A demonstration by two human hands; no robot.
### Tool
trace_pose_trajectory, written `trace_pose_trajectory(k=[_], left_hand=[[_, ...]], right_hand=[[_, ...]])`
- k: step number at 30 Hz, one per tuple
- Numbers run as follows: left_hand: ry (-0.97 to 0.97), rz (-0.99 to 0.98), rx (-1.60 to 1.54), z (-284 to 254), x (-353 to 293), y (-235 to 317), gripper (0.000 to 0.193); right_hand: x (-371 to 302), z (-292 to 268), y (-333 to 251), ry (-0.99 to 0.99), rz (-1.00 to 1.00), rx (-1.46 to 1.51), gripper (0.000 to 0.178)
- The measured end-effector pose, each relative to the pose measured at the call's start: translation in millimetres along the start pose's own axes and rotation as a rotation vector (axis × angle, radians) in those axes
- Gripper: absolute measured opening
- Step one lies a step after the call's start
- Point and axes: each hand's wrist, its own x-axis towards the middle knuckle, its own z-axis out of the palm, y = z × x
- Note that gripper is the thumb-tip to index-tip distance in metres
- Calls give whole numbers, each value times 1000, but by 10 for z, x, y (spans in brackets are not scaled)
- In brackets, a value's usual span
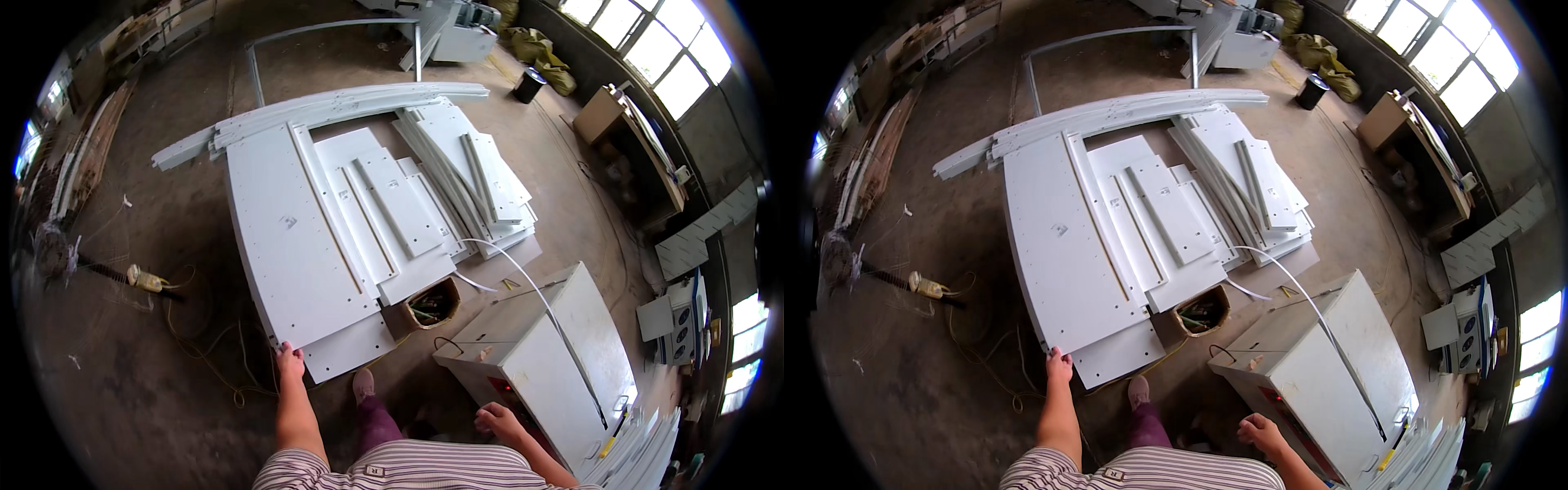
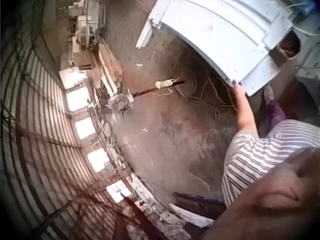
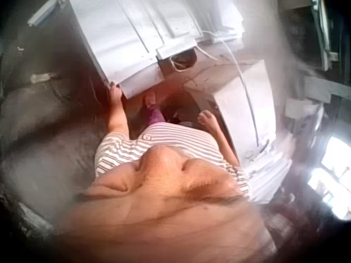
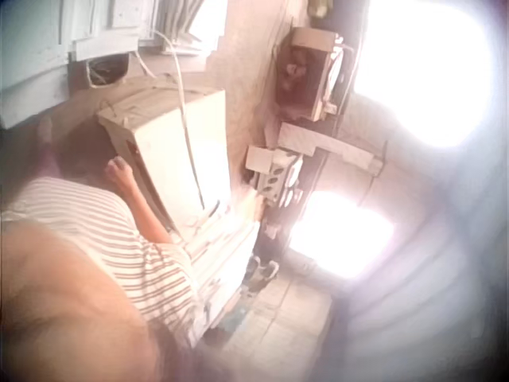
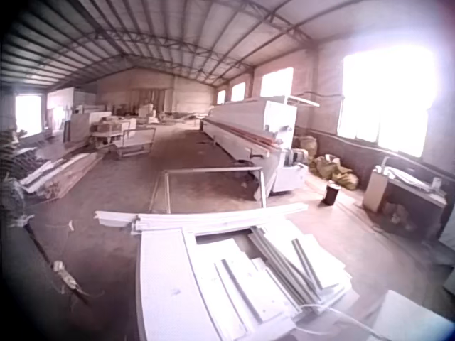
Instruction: The person repeatedly picks up white rectangular panels from a pile, places them on a workbench, and secures them with a white strap. The person then carries the strapped panels to a stack and places them on top. This cycle repeats throughout the clip.
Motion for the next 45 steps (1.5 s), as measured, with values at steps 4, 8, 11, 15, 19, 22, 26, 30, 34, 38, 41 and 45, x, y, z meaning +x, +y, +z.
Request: trace_pose_trajectory(k=[4, 8, 11, 15, 19, 22, 26, 30, 34, 38, 41, 45], left_hand=[[-90, 28, 1, 95, -737, -171, 18], [-148, -142, 36, -208, -1724, -277, 19], [-181, -268, 56, -361, -2623, -203, 20], [-352, -485, 192, -439, -3596, -24, 33], [-223, -699, 305, 129, -4221, 252, 53], [-163, -422, 373, 266, -4323, 125, 68], [-28, -90, 538, 135, -3985, -45, 68], [-1, 179, 979, 159, -3866, -215, 71], [-40, 218, 1044, 310, -3890, -288, 71], [-370, 188, 877, 750, -3828, -374, 62], [-565, 152, 892, 1391, -4118, -496, 58], [-907, 80, 1045, 2054, -4433, -936, 52]], right_hand=[[247, -19, -106, -6, -59, -18, 18], [628, -100, -320, -24, -276, -149, 23], [935, -53, -691, 259, -511, -573, 31], [1528, 368, -1274, 73, -683, -655, 42], [1894, 1016, -1618, -296, -456, -489, 50], [2276, 1250, -1429, 61, -505, -578, 58], [1735, 1335, -1521, 154, -525, -605, 57], [1559, 815, -1476, 301, -554, -537, 54], [1157, 347, -1333, 358, -597, -346, 56], [823, -425, -960, 548, -469, -164, 55], [717, -988, -383, 738, -522, -38, 53], [169, -1736, 546, 957, -417, -16, 55]])
